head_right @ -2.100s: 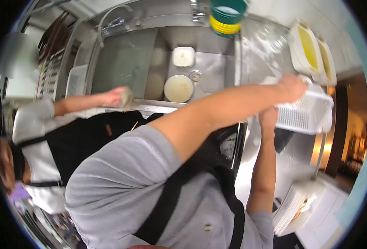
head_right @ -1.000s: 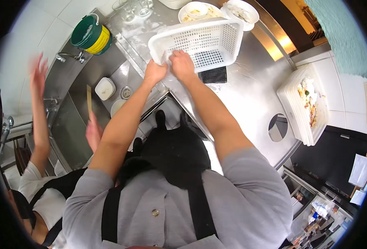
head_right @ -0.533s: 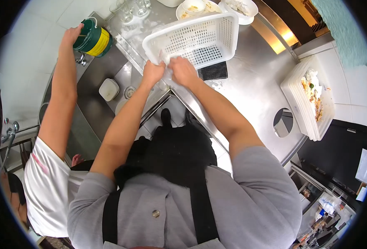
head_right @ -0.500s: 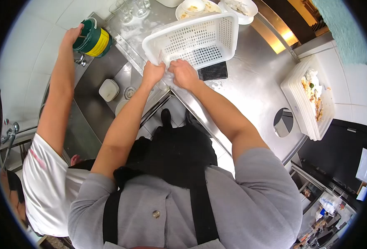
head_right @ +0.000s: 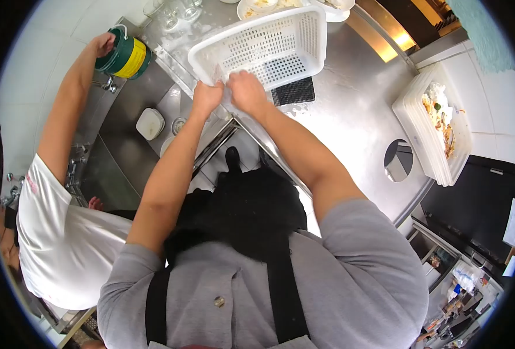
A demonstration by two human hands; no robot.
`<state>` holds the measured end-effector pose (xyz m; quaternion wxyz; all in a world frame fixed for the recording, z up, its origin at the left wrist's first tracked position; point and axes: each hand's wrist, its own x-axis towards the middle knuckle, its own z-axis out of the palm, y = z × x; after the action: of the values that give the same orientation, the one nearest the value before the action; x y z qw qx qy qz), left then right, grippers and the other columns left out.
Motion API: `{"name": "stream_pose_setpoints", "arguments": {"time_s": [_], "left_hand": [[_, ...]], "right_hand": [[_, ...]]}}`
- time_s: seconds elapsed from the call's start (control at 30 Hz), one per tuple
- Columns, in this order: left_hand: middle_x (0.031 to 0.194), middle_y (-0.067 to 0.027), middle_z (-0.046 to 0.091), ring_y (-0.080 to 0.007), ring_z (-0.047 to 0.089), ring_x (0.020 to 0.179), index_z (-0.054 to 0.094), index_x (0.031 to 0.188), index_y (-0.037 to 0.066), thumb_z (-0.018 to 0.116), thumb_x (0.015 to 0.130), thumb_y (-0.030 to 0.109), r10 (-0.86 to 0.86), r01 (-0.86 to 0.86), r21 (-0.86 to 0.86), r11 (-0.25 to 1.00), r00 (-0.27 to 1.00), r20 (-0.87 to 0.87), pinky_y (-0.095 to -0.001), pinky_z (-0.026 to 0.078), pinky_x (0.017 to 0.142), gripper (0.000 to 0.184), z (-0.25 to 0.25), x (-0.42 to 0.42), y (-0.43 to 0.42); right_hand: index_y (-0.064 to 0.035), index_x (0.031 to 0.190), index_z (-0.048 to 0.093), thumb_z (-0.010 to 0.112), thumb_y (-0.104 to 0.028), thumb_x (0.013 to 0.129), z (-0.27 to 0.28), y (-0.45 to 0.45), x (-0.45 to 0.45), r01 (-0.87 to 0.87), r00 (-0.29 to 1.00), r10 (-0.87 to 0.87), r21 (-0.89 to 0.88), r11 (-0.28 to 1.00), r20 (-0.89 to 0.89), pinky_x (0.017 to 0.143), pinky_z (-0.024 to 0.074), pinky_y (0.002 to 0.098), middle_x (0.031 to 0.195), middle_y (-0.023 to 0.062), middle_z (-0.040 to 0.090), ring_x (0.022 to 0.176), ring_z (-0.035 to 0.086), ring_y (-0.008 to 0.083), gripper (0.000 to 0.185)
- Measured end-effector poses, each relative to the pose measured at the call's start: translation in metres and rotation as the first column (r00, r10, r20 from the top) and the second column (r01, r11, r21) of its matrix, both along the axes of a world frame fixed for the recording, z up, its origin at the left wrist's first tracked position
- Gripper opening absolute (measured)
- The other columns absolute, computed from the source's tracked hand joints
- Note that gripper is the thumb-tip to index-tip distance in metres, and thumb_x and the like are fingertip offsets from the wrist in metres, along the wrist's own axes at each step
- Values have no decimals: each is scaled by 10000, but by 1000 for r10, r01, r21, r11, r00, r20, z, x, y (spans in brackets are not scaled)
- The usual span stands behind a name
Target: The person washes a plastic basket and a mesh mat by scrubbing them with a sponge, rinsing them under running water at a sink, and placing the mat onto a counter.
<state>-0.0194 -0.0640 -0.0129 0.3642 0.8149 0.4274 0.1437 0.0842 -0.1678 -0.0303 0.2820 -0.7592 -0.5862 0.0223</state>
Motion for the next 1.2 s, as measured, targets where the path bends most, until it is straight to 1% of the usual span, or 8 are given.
{"name": "stream_pose_setpoints", "arguments": {"time_s": [0.13, 0.27, 0.4, 0.5, 0.6, 0.87, 1.0, 1.2], "left_hand": [[957, -278, 682, -437, 651, 953, 692, 1017, -23, 605, 818, 224, 17, -18, 10, 1000, 998, 60, -470, 511, 854, 329, 2, 2, -3], [974, -284, 677, -438, 645, 966, 692, 1013, -22, 595, 823, 214, 28, -27, -21, 999, 997, 72, -466, 503, 863, 318, 11, 0, -16], [992, -283, 674, -432, 643, 980, 694, 1013, -15, 591, 828, 212, 54, -57, 54, 997, 997, 61, -460, 499, 875, 310, -1, 4, -10], [1002, -269, 678, -429, 642, 987, 690, 1027, -12, 588, 832, 209, 14, -16, 79, 997, 999, 31, -460, 495, 884, 312, -1, -1, -17], [1025, -256, 680, -427, 638, 1004, 677, 1073, -5, 588, 832, 201, 14, -17, 32, 999, 993, 115, -461, 494, 890, 329, 6, 0, -22], [1170, -259, 639, -391, 601, 1127, 568, 1292, 24, 556, 845, 159, -58, 59, -52, 997, 998, 15, -431, 454, 955, 467, 4, -5, -16], [1002, -265, 683, -417, 647, 996, 682, 1069, -1, 599, 797, 183, 18, -18, 7, 1000, 995, 103, -452, 503, 879, 339, 4, -3, -26], [1164, -269, 637, -401, 601, 1120, 605, 1229, 5, 567, 834, 197, -5, -2, -97, 995, 998, -69, -425, 461, 947, 441, 20, -5, -33]], "right_hand": [[-62, 778, 677, 621, -24, 685, -7, -13, 0, -97, 995, 97, 23, 995, -18, 786, 461, 430, 877, 93, 612, 893, 576, 315, 116], [-74, 776, 677, 636, -41, 681, -13, 18, 4, 128, 992, -127, 92, 988, -18, 795, 460, 405, 893, 78, 611, 912, 570, 301, 108], [-62, 820, 700, 651, -31, 663, -8, -34, -13, -71, 993, 76, 59, 996, -92, 788, 478, 423, 912, 85, 617, 903, 569, 311, 167], [-87, 833, 711, 667, -65, 681, -10, -11, 0, 21, 999, -20, 35, 999, -30, 818, 466, 404, 923, 59, 615, 947, 564, 283, 159], [-98, 785, 691, 640, -73, 708, -11, 9, 1, 165, 986, -165, 65, 984, -2, 838, 450, 394, 930, 47, 611, 966, 563, 263, 95], [-88, 768, 684, 663, -106, 696, -9, -6, -3, 52, 999, -52, 27, 998, -5, 813, 442, 398, 904, 58, 599, 952, 560, 268, 78], [-80, 808, 683, 733, -159, 670, -9, 13, 4, 97, 995, -95, 60, 994, -26, 832, 461, 417, 931, 78, 597, 951, 569, 298, 167], [-52, 834, 674, 702, -134, 682, -20, 20, -6, 386, 916, -373, 70, 920, -145, 852, 468, 424, 965, 125, 642, 975, 570, 321, 175]]}}
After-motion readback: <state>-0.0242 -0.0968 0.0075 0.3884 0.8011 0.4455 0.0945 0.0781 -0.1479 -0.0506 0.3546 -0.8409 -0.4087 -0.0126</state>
